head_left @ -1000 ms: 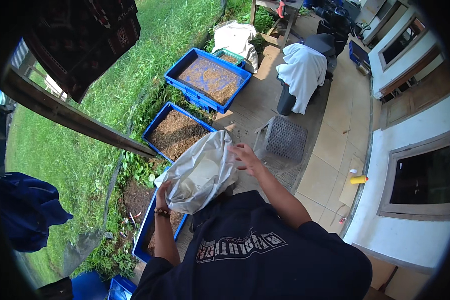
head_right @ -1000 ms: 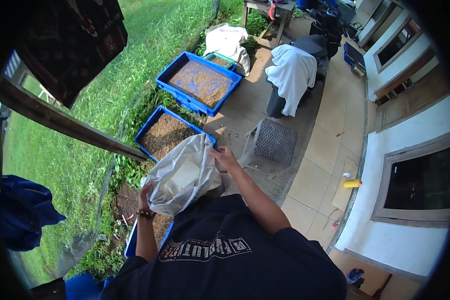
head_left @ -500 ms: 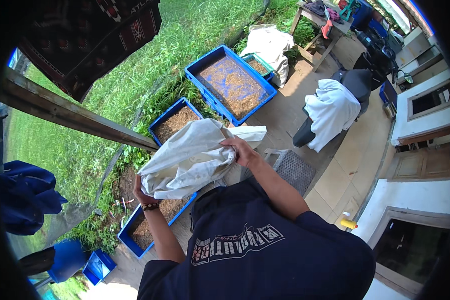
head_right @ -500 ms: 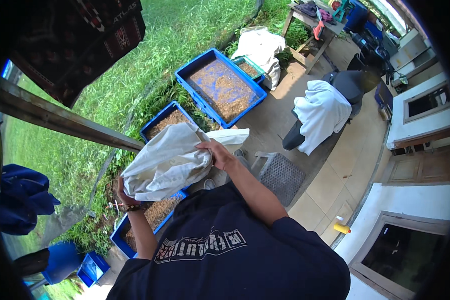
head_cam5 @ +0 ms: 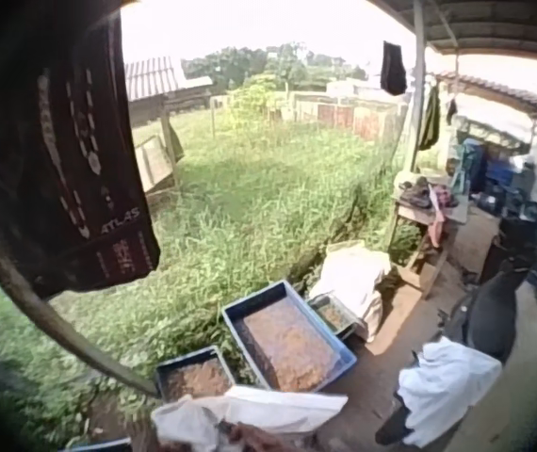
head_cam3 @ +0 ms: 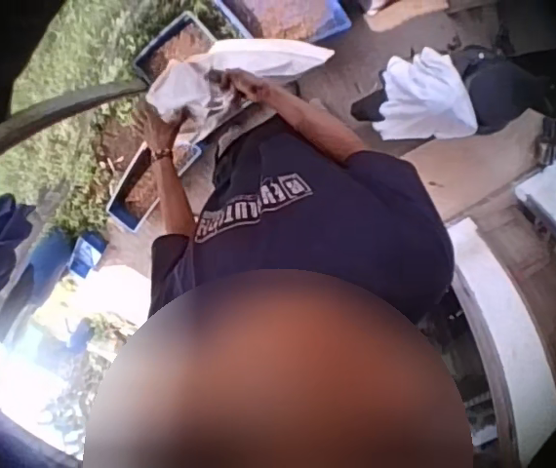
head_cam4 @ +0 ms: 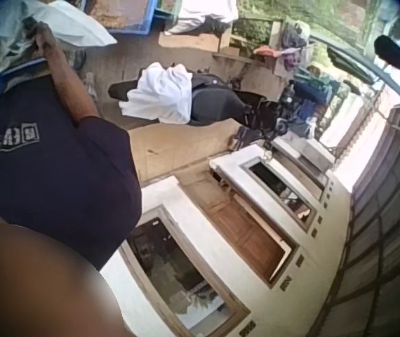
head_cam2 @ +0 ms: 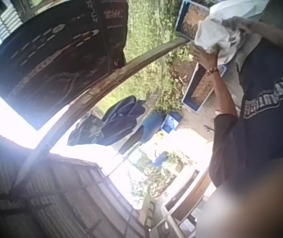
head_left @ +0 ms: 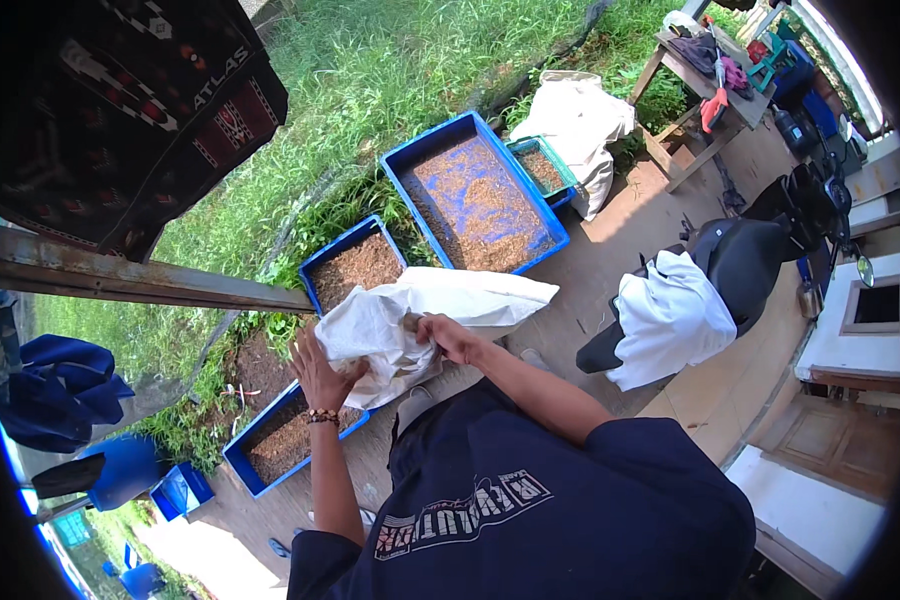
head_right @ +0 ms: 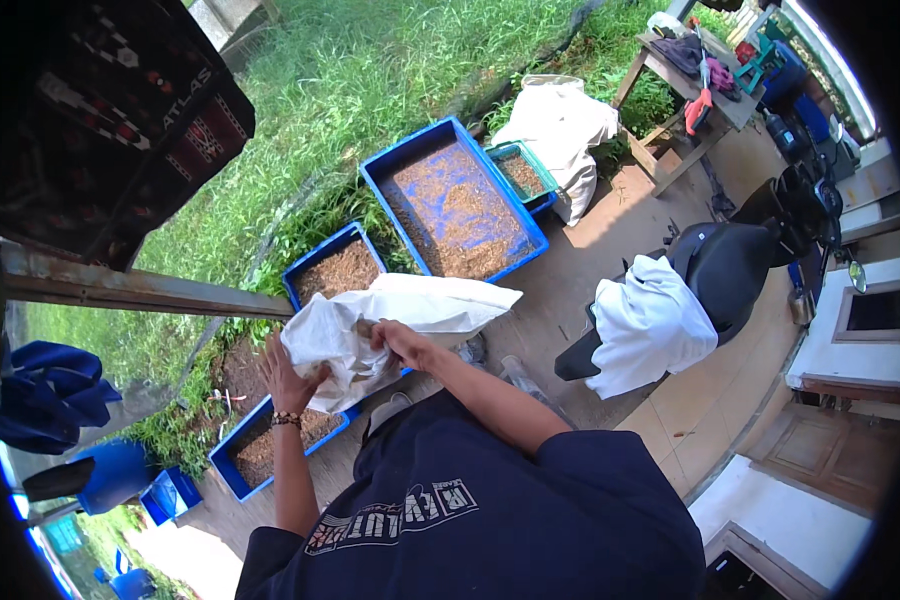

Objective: Scooping soil from large blue bins into a white sack using a green hand shovel.

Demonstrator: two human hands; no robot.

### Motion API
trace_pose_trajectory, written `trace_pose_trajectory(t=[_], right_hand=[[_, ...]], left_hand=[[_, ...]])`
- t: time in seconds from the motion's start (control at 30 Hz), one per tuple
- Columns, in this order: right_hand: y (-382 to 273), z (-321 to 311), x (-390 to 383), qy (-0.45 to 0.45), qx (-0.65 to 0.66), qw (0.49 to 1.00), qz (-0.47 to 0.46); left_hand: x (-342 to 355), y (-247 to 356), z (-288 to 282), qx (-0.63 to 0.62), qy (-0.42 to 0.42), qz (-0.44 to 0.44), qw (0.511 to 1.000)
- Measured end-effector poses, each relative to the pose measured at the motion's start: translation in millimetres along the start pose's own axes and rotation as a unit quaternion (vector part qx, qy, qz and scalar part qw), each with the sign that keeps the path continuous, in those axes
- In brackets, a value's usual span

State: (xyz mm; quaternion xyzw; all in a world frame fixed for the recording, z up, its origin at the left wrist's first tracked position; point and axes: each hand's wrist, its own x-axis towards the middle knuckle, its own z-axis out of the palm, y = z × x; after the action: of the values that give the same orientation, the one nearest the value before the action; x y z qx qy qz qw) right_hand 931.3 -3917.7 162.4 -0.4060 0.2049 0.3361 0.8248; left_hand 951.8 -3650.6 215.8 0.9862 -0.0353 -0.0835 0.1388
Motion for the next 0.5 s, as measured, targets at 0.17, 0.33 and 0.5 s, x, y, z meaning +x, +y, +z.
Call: trace_pose_trajectory(t=[0.17, 0.33, 0.5], right_hand=[[-25.5, -22.8, 6.6, -0.206, -0.176, 0.963, -0.014], [-101.6, -57.1, 11.7, -0.176, -0.364, 0.913, 0.06], [-129.7, -61.1, 46.0, -0.005, -0.474, 0.865, -0.164]], left_hand=[[3.7, -37.3, 40.7, -0.219, -0.113, 0.047, 0.968], [7.8, -31.9, 27.2, -0.269, -0.036, 0.024, 0.962], [5.3, -33.0, 30.7, -0.212, 0.042, -0.083, 0.973]])
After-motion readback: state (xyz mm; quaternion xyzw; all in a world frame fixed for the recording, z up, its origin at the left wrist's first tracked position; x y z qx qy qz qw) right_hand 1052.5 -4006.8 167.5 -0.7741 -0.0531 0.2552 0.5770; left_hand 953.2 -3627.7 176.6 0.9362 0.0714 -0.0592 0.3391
